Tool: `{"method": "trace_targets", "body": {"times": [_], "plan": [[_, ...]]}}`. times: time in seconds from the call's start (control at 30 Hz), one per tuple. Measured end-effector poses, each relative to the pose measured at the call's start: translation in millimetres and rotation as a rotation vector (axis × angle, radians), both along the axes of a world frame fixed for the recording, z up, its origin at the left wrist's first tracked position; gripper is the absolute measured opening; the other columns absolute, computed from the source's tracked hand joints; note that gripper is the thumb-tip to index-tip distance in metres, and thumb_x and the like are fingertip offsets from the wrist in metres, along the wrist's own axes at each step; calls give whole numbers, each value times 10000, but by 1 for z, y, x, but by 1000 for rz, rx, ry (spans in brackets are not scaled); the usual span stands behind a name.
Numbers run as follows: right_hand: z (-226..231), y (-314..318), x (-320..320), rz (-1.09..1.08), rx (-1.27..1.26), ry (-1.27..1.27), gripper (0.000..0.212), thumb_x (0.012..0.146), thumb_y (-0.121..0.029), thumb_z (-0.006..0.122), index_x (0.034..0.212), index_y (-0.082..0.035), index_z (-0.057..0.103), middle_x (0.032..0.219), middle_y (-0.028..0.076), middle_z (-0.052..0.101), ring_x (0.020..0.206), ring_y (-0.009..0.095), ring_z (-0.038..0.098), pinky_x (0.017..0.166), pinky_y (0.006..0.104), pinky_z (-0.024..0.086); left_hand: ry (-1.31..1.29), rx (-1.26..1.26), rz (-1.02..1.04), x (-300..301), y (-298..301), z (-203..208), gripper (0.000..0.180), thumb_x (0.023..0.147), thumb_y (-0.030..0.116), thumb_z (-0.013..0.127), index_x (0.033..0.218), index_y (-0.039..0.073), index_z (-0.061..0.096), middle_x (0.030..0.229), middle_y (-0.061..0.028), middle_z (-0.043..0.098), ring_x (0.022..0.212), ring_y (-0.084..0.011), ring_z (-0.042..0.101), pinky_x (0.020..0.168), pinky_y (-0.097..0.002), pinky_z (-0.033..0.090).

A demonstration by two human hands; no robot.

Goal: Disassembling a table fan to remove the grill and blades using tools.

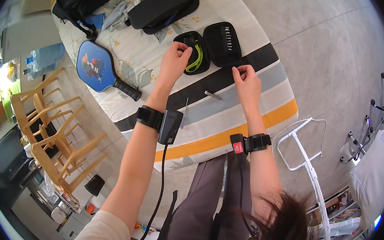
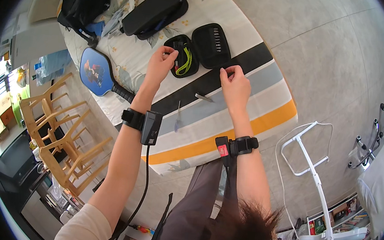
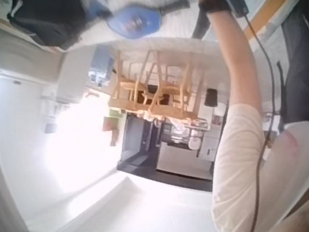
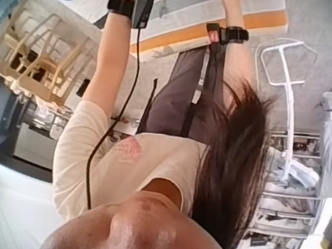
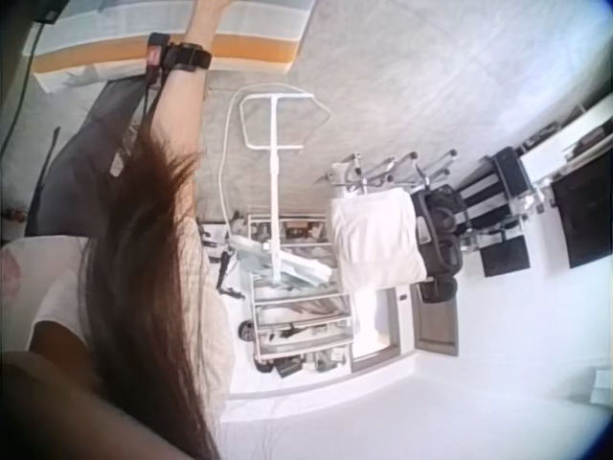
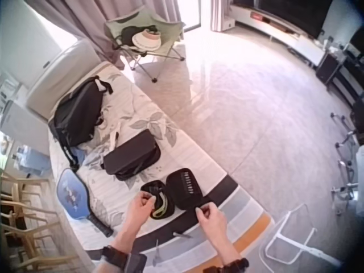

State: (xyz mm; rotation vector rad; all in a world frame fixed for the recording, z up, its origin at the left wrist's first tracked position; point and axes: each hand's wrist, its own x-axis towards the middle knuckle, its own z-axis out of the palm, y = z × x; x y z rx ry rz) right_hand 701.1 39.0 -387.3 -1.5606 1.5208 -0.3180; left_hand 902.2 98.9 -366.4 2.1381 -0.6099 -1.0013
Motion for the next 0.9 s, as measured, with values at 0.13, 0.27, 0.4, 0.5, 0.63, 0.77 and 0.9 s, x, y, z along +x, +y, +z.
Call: {"method": "trace_targets", "body": {"times": [0.13, 0.27, 0.4, 0.5, 0.63, 0.77, 0.9], "plan": [[-3, -1, -4, -11, 46, 21, 258, 817, -302, 629, 808, -44, 619, 562, 76, 564, 549, 263, 573, 540, 362, 436, -16, 14, -44, -2, 5, -7, 201, 847, 188, 613, 907, 3, 563, 564, -9, 525, 515, -84, 457, 489, -256, 346], [-8, -9, -6, -51, 54, 12, 273, 818, -311, 628, 790, -40, 617, 565, 79, 565, 552, 263, 571, 547, 361, 439, -55, 84, -123, -28, 2, -6, 194, 846, 184, 627, 907, 10, 564, 570, 29, 489, 531, -47, 419, 493, -226, 318], [-4, -6, -3, -92, 124, -68, 272, 821, -293, 609, 770, -26, 606, 559, 89, 551, 547, 237, 560, 548, 350, 433, 25, 109, -122, -49, 7, -7, 218, 856, 225, 620, 862, 17, 555, 584, 36, 485, 533, -44, 416, 500, -224, 326], [-11, 1, -14, -72, 192, -161, 251, 823, -258, 575, 758, -16, 589, 552, 91, 535, 538, 206, 544, 543, 337, 424, 288, 83, -91, -63, 11, -2, 185, 884, 214, 582, 861, 38, 531, 585, 37, 469, 524, -37, 410, 485, -216, 313], [-6, 10, -27, -49, 325, -205, 226, 824, -223, 537, 728, -25, 586, 574, 75, 563, 539, 186, 539, 548, 322, 417, 585, 107, -2, -70, 15, 21, 158, 909, 204, 542, 859, 58, 506, 583, 42, 434, 505, -50, 374, 476, -213, 283], [-13, 14, -55, -146, 995, -1094, 281, 881, -318, 496, 902, -54, 588, 847, 80, 620, 727, 177, 561, 643, 331, 435, 1524, -387, 77, -71, 25, 28, 320, 933, 359, 488, 958, 41, 512, 813, -80, 581, 757, -159, 551, 667, -267, 423], [86, 18, -51, -690, 1285, -1895, 658, 898, -579, 386, 1352, -103, 387, 1396, 178, 377, 1264, 272, 388, 1006, 446, 341, 1546, -567, 331, -97, 23, 98, 633, 896, 560, 427, 1228, 22, 451, 1290, -209, 470, 1230, -291, 424, 1024, -401, 326]]}}
